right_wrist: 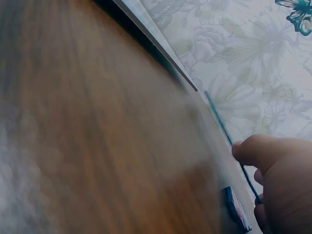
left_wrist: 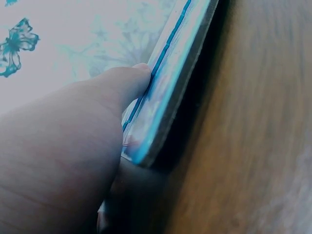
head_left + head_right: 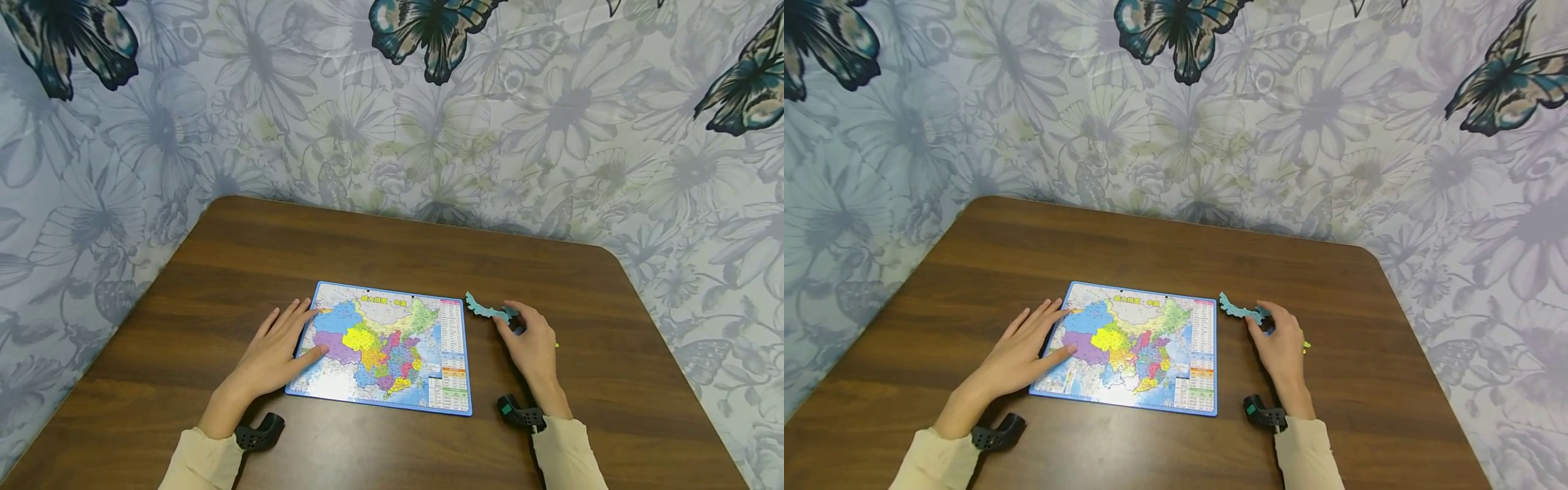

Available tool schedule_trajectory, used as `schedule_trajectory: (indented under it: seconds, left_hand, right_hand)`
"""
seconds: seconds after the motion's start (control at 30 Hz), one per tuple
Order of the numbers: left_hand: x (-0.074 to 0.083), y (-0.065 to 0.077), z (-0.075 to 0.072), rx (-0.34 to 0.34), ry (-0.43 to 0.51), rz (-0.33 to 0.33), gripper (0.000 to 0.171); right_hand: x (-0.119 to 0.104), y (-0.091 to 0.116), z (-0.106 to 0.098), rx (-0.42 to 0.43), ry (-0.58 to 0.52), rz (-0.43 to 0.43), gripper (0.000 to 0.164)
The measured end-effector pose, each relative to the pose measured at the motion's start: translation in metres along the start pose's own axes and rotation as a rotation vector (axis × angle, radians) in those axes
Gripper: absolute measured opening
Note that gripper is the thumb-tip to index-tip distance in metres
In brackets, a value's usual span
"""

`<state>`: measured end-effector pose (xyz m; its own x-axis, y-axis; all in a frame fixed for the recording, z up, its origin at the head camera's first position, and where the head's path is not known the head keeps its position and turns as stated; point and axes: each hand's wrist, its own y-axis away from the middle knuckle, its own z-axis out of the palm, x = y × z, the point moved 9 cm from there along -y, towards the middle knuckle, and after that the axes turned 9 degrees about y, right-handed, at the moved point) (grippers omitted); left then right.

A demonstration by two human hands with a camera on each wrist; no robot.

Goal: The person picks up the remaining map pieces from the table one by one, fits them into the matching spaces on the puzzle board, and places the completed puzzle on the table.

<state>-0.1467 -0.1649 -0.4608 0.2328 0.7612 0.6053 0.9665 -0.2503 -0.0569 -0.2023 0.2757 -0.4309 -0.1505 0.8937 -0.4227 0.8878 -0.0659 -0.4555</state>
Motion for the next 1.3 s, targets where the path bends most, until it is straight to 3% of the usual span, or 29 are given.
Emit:
schedule_trajectory:
  seconds: [0.33, 1.3]
  left_hand:
    - [-0.002, 0.0, 0.0, 0.002, 0.001, -0.006, 0.078]
    - [0.001, 0.001, -0.002, -0.003, 0.007, -0.001, 0.079]
  right_hand:
    - [-0.006, 0.0, -0.003, 0.041, -0.071, -0.033, 0.035]
    - [-0.045, -0.002, 0.011, -0.03, -0.167, -0.151, 0.035]
